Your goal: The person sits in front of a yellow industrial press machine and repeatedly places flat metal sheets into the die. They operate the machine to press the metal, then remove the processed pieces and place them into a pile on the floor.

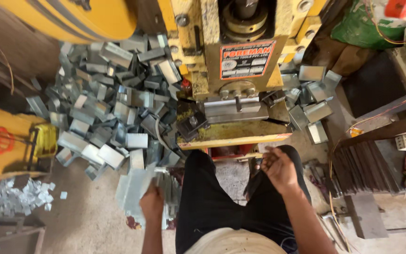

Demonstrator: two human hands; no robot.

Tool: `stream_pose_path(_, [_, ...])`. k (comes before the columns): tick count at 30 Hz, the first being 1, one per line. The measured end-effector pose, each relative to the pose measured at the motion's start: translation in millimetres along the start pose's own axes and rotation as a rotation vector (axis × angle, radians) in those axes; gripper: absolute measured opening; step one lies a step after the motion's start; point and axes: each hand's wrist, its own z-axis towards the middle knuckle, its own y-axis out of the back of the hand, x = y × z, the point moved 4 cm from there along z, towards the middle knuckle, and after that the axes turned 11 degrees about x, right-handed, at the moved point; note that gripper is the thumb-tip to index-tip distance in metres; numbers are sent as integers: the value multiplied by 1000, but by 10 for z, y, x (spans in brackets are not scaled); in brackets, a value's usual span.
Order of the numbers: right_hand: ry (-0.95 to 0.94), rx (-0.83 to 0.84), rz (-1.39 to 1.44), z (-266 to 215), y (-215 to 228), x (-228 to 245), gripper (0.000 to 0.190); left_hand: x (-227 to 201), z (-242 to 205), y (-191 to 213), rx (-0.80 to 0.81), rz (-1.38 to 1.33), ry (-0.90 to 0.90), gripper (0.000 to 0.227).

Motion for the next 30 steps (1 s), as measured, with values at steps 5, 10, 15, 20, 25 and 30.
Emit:
stream_pose_path(5, [-232,51,-236,-107,-341,-309,39,-501,-112,1214,-262,-405,24,31])
stream_pose_path(10, [-312,310,-414,-288,-807,-286,57,-1591,-546,1779,-406,-335,-371,31])
stream_pose_path(15, [-329,470,-197,-466,-1295,4,79,-2404,-665,1958,-462,-333,-860,29])
stream_pose_path(20, [-147,619,210,-496,-1246,262,74,-2807,-599,1773,-218,-108,-1344,28])
stream_pose_path(25, [-52,167,-87,35,-458,112,52,-3029,-234,1147,-78,-13,-1295,28])
stream_pose_path(30, [-18,-36,-258,221,-138,60,46,-2678,-90,1055,-81,-554,-853,36])
